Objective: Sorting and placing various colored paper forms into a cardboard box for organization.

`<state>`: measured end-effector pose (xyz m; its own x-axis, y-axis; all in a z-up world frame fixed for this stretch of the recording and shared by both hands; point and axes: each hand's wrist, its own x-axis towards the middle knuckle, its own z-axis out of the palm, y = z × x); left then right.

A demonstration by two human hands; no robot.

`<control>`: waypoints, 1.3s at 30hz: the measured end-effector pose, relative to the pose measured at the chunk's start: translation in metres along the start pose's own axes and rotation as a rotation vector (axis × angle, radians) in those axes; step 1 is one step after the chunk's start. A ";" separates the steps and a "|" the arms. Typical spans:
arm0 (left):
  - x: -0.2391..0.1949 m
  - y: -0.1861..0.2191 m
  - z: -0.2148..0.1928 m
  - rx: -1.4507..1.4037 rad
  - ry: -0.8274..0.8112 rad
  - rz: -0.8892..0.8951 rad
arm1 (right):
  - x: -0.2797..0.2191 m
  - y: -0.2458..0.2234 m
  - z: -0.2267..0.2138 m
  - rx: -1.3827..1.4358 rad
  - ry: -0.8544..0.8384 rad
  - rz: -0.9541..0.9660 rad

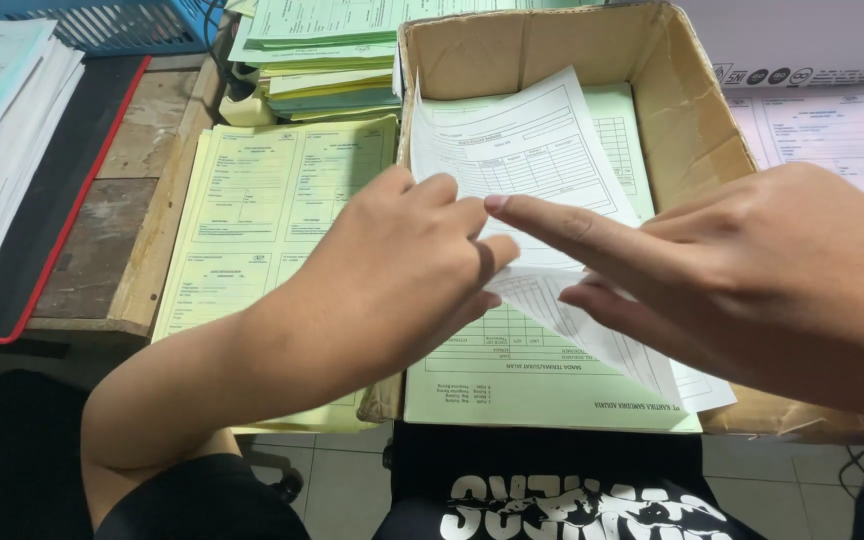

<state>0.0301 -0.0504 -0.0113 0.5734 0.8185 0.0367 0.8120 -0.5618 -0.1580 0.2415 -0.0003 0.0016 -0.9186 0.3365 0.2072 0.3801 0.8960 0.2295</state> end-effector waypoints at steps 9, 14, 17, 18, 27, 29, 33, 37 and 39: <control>0.008 -0.009 0.004 -0.171 -0.249 -0.006 | -0.009 0.012 -0.008 0.132 0.004 0.049; 0.010 -0.023 0.008 -0.442 -0.446 -0.129 | -0.014 0.024 -0.006 0.441 -0.005 0.253; 0.010 -0.026 0.002 -0.455 -0.304 0.040 | -0.011 0.030 -0.010 0.359 0.040 0.272; 0.011 -0.022 -0.008 -0.411 -0.468 -0.017 | -0.011 0.031 -0.008 0.401 0.036 0.299; -0.005 -0.012 0.013 -0.171 -0.404 0.087 | -0.012 0.036 -0.005 0.367 -0.043 0.384; -0.006 -0.006 0.013 -0.166 -0.322 0.145 | -0.006 0.037 -0.003 0.305 -0.039 0.349; -0.006 0.014 0.019 -0.195 -0.417 0.232 | 0.018 0.032 -0.004 0.025 -0.480 0.373; -0.006 0.036 0.041 0.026 -0.398 0.180 | 0.034 0.027 -0.005 -0.059 -0.669 0.467; -0.007 0.038 0.048 0.038 -0.387 0.167 | 0.034 0.031 -0.002 -0.040 -0.639 0.481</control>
<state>0.0519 -0.0717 -0.0648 0.6078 0.7052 -0.3650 0.7024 -0.6919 -0.1671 0.2226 0.0383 0.0174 -0.5331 0.7947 -0.2902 0.7426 0.6039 0.2897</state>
